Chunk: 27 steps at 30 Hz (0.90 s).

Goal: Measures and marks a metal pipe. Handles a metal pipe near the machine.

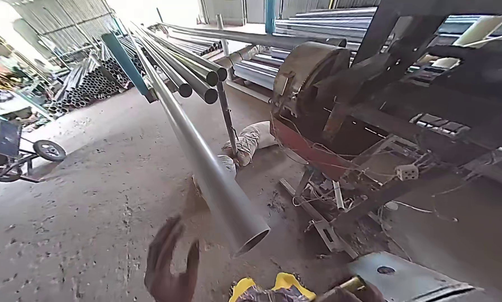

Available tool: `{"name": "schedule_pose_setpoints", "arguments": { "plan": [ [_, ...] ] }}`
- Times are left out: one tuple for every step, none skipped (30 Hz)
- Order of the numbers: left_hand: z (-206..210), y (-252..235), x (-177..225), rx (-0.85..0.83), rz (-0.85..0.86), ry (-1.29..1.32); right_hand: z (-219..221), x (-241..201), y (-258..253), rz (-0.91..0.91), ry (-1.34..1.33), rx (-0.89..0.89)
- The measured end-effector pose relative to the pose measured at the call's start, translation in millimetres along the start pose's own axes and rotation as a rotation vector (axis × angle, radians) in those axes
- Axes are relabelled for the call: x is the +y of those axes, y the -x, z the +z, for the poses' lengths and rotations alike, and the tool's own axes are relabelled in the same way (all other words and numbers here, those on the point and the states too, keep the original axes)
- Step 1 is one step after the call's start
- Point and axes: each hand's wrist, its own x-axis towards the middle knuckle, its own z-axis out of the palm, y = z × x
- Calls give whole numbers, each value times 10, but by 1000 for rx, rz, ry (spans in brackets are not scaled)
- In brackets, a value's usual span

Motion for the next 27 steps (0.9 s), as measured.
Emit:
{"name": "schedule_pose_setpoints", "arguments": {
  "plan": [
    [1,169,104,-38,26,64,30,-28,-64,-76,8,-36],
    [27,330,224,-115,50,134,83,-61,-140,-145,19,-100],
    [84,470,347,-211,58,199,165,-89,-220,-208,33,-170],
    [163,585,448,-309,61,252,277,-113,-290,-264,45,-234],
    [250,675,526,-369,85,264,401,-125,-333,-312,55,-285],
    [321,745,571,-377,130,229,528,-117,-356,-361,54,-324],
    [369,793,585,-345,164,186,634,-98,-375,-408,37,-351],
    [393,815,571,-298,187,138,714,-88,-393,-450,26,-370],
    [399,824,539,-251,203,87,771,-83,-404,-483,26,-374],
    [396,834,509,-210,206,41,804,-75,-409,-510,27,-372],
    [387,845,491,-180,198,8,820,-58,-413,-529,25,-372],
    [376,858,480,-160,186,-12,831,-28,-410,-536,20,-380],
    [369,875,467,-152,182,-25,841,11,-402,-531,6,-395],
    [370,898,453,-152,184,-31,852,42,-386,-509,2,-414],
    [372,919,442,-160,195,-36,863,68,-365,-477,9,-437],
    [372,934,432,-175,215,-34,877,88,-341,-442,27,-459],
    [370,938,424,-197,240,-27,895,100,-323,-414,42,-481],
    [368,935,424,-218,259,-19,910,102,-309,-399,55,-491],
    [367,931,426,-232,274,-15,917,91,-299,-395,67,-493],
    [372,924,426,-241,279,-15,916,77,-299,-394,63,-492],
    [383,921,435,-251,267,-26,918,61,-296,-398,62,-479],
    [398,925,457,-259,241,-46,928,55,-280,-407,71,-454],
    [422,930,494,-255,202,-64,947,63,-250,-425,92,-418],
    [449,931,539,-254,157,-82,974,77,-211,-442,117,-383],
    [467,924,583,-264,115,-98,1004,92,-168,-458,141,-356],
    [482,914,615,-270,87,-107,1027,103,-121,-470,166,-345],
    [497,907,626,-262,78,-113,1047,102,-79,-484,189,-343]
  ]
}}
